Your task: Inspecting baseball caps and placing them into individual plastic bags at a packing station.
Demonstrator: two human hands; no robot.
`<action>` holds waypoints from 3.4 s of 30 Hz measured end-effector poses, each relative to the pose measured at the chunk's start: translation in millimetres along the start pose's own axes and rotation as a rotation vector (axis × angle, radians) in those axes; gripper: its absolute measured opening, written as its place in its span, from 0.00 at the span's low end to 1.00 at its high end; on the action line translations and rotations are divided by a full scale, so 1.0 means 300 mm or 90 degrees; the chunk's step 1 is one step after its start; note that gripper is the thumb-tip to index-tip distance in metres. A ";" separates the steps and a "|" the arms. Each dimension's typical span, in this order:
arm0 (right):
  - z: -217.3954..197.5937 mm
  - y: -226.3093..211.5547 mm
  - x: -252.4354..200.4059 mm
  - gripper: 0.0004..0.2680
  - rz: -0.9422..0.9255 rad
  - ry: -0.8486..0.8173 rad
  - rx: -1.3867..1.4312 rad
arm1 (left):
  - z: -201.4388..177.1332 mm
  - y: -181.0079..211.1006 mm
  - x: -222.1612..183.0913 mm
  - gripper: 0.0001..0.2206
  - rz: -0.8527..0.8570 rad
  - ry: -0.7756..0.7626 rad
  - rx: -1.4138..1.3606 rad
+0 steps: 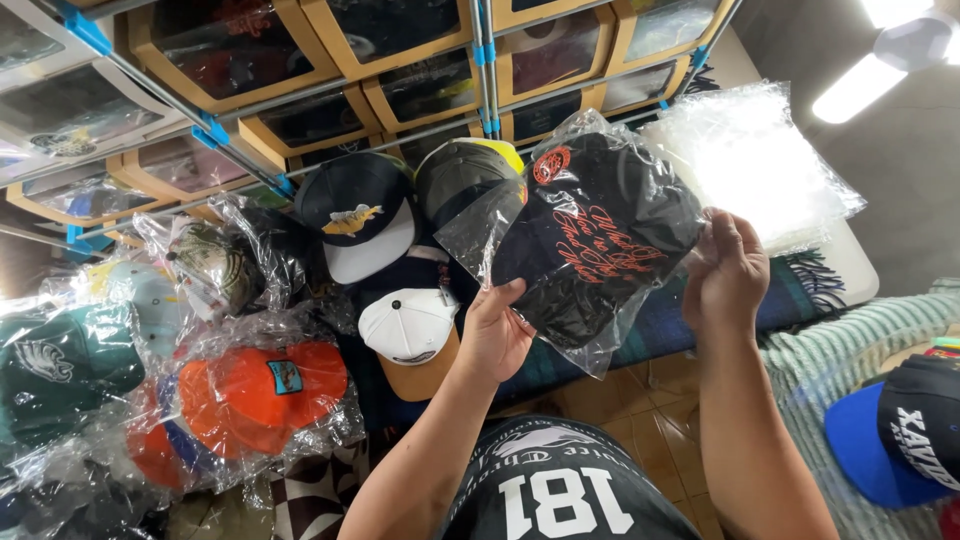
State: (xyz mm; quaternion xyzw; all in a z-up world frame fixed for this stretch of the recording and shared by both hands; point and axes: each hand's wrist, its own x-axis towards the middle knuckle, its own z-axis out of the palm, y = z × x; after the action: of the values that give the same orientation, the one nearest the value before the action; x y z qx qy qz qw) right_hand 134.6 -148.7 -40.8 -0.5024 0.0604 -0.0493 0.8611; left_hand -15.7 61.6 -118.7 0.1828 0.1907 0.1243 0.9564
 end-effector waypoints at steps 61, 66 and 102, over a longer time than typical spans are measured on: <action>1.158 0.778 -1.479 0.05 0.117 -0.781 -0.386 | -1.265 1.427 -1.463 0.25 0.252 0.944 1.226; 1.195 0.820 -1.546 0.06 0.163 -0.879 -0.428 | -1.139 1.581 -1.639 0.24 0.683 1.151 1.289; 1.219 0.874 -1.738 0.23 0.651 -1.117 -0.685 | -1.185 1.659 -1.589 0.20 0.027 0.372 0.372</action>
State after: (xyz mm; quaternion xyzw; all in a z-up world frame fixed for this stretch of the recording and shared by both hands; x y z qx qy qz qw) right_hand -318.1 370.0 -62.4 -0.5832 -0.3503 0.7052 0.1996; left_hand -672.6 471.5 -74.7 0.4073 0.4775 0.1314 0.7674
